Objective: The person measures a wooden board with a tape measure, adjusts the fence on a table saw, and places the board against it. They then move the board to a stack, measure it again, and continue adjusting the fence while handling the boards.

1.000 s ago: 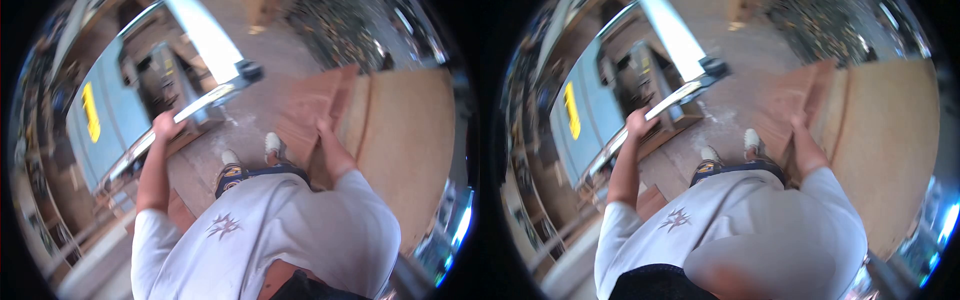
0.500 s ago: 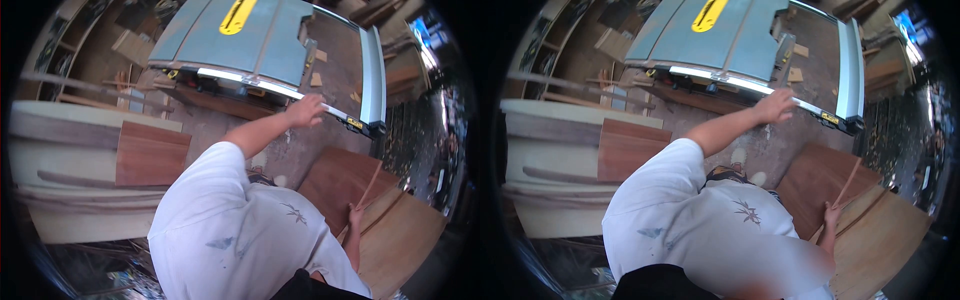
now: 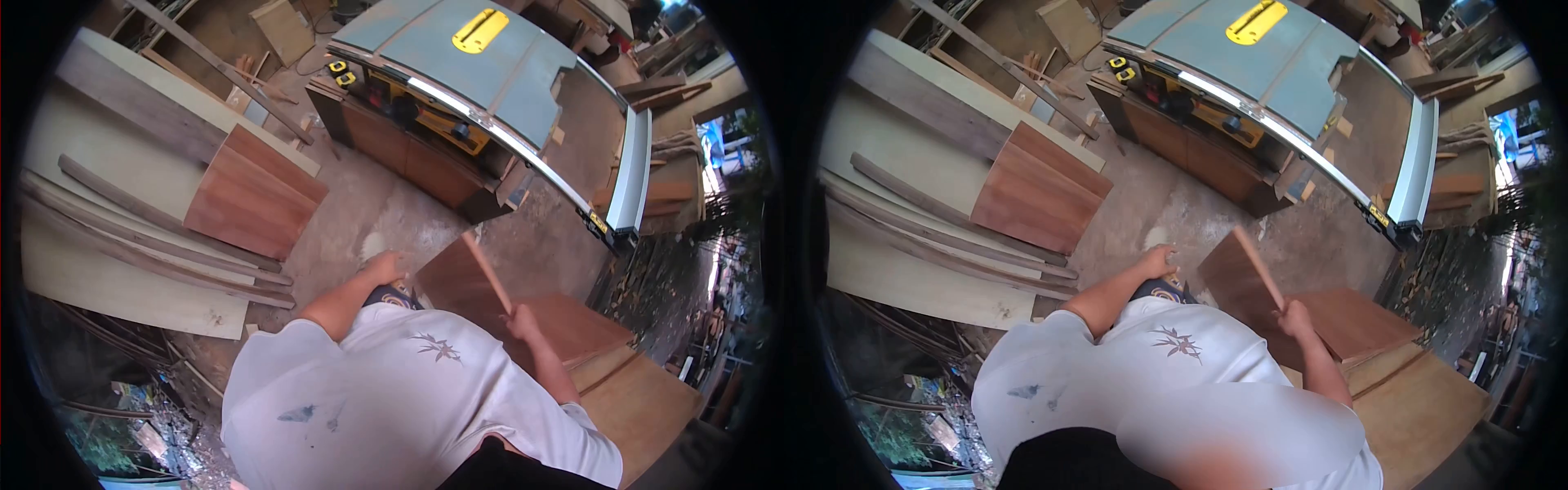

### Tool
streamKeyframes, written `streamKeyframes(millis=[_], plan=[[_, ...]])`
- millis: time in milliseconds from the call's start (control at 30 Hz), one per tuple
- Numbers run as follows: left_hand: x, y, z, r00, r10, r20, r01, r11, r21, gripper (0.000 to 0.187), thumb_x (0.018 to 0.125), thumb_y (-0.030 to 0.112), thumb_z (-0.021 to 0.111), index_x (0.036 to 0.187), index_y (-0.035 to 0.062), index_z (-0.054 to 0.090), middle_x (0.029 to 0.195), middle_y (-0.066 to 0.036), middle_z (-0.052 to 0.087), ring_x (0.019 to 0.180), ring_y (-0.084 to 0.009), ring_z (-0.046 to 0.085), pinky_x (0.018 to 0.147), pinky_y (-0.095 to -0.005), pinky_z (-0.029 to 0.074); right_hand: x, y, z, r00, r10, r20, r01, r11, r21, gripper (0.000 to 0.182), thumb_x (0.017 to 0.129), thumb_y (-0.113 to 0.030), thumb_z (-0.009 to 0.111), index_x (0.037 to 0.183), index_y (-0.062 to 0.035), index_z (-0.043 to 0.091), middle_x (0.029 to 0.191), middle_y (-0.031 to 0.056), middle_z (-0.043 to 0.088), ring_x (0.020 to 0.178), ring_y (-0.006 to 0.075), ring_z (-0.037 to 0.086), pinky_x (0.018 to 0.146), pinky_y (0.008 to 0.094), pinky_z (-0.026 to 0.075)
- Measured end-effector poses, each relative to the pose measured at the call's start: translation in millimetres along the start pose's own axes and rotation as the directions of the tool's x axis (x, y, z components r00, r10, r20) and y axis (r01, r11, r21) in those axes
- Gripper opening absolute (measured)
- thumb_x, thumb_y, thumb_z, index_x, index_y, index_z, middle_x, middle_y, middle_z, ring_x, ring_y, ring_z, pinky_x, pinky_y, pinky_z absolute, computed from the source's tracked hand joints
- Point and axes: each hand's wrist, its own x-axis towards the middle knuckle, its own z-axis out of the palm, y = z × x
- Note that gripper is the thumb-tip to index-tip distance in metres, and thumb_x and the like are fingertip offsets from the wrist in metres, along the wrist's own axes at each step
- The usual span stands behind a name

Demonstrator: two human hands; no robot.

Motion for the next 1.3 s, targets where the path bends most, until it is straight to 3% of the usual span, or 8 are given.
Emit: streamKeyframes(millis=[267, 567, 733, 867, 933, 1000, 1133, 1300], plan=[[-8.5, -118.7, -16.5, 0.991, -0.094, -0.095, 0.076, 0.981, -0.179, 0.091, 0.068, 0.052, 0.076, 0.135, 0.0006, 0.043, 0.137, -0.022, 0.045, 0.127, -0.0333, 0.044, 0.106, -0.0402, 0.035, 5.1, -205.8, -7.4, 0.959, -0.27, 0.091, 0.283, 0.941, -0.186, 0.028, 0.079, -0.021, 0.063, 0.103, -0.0079, 0.065, 0.095, 0.0225, 0.065, 0.093, 0.038, 0.062, 0.082, 0.0456, 0.049], [-20.2, -262.7, -99.2, 0.948, -0.306, 0.084, 0.305, 0.807, -0.506, 0.077, 0.084, 0.06, 0.056, 0.128, -0.003, 0.051, 0.129, -0.024, 0.053, 0.123, -0.0326, 0.05, 0.103, -0.0375, 0.038, 7.0, -426.7, -75.4, 0.882, -0.468, 0.055, 0.469, 0.861, -0.197, 0.026, 0.075, -0.018, 0.066, 0.096, -0.0038, 0.065, 0.091, 0.0216, 0.066, 0.091, 0.0385, 0.062, 0.08, 0.0432, 0.049], [-11.3, -240.7, -106.4, 0.884, -0.461, 0.075, 0.436, 0.759, -0.483, 0.079, 0.088, 0.063, 0.044, 0.126, -0.0059, 0.052, 0.125, -0.024, 0.056, 0.115, -0.033, 0.055, 0.101, -0.0343, 0.039, -62.5, -490.6, -168.9, 0.932, -0.356, -0.065, 0.359, 0.932, 0.046, 0.033, 0.08, -0.018, 0.07, 0.107, -0.0025, 0.062, 0.077, 0.0084, 0.065, 0.071, 0.0123, 0.059, 0.067, 0.0301, 0.048], [-0.5, -175.9, -156.1, 0.663, -0.676, 0.323, 0.354, -0.097, -0.93, 0.097, 0.082, 0.078, 0.035, 0.144, 0.0029, 0.028, 0.15, -0.014, 0.029, 0.134, -0.0328, 0.03, 0.103, -0.0572, 0.028, -111.2, -450.6, -224.4, 0.854, -0.399, -0.334, 0.509, 0.775, 0.375, 0.04, 0.078, -0.013, 0.074, 0.112, 0.0027, 0.059, 0.095, 0.0034, 0.066, 0.083, 0.0084, 0.06, 0.073, 0.0235, 0.049], [45.3, -198.6, -154.4, 0.868, -0.497, 0.013, -0.252, -0.463, -0.85, 0.094, 0.082, 0.079, 0.033, 0.144, 0.0081, 0.03, 0.146, -0.011, 0.035, 0.133, -0.0324, 0.033, 0.105, -0.0552, 0.027, -132.1, -432.9, -241.6, 0.824, -0.32, -0.467, 0.537, 0.705, 0.464, 0.053, 0.075, -0.015, 0.076, 0.119, 0.005, 0.054, 0.11, 0.0078, 0.063, 0.097, 0.0124, 0.059, 0.082, 0.0255, 0.048], [22.4, -162.2, -217.1, 0.914, -0.388, -0.12, -0.36, -0.637, -0.681, 0.083, 0.086, 0.071, 0.038, 0.143, 0.0107, 0.033, 0.145, -0.008, 0.037, 0.133, -0.0309, 0.032, 0.106, -0.0551, 0.028, -126.5, -392.1, -248.3, 0.768, -0.32, -0.555, 0.601, 0.661, 0.45, 0.055, 0.077, -0.021, 0.074, 0.121, 0.0043, 0.052, 0.114, 0.0093, 0.061, 0.104, 0.0154, 0.056, 0.088, 0.0293, 0.046], [55.3, -171.4, -254.9, 0.756, -0.637, -0.151, -0.483, -0.388, -0.785, 0.069, 0.09, 0.058, 0.047, 0.139, 0.0093, 0.038, 0.142, -0.01, 0.041, 0.128, -0.0313, 0.039, 0.102, -0.055, 0.034, -54.9, -296.6, -223.7, 0.726, -0.029, -0.687, 0.565, 0.595, 0.572, 0.05, 0.083, -0.03, 0.07, 0.121, -0.0006, 0.053, 0.106, 0.0059, 0.062, 0.094, 0.015, 0.058, 0.082, 0.0292, 0.047], [67.2, -127.2, -327.1, 0.715, -0.597, -0.364, -0.517, -0.101, -0.85, 0.056, 0.092, 0.039, 0.056, 0.133, 0.0024, 0.041, 0.131, -0.016, 0.049, 0.115, -0.0313, 0.052, 0.096, -0.0521, 0.044, 95.2, -195.7, -177.6, 0.577, 0.465, -0.671, 0.468, 0.485, 0.739, 0.034, 0.089, -0.036, 0.064, 0.08, -0.0032, 0.066, 0.082, -0.0024, 0.058, 0.075, 0.0069, 0.048, 0.068, 0.0251, 0.042]])
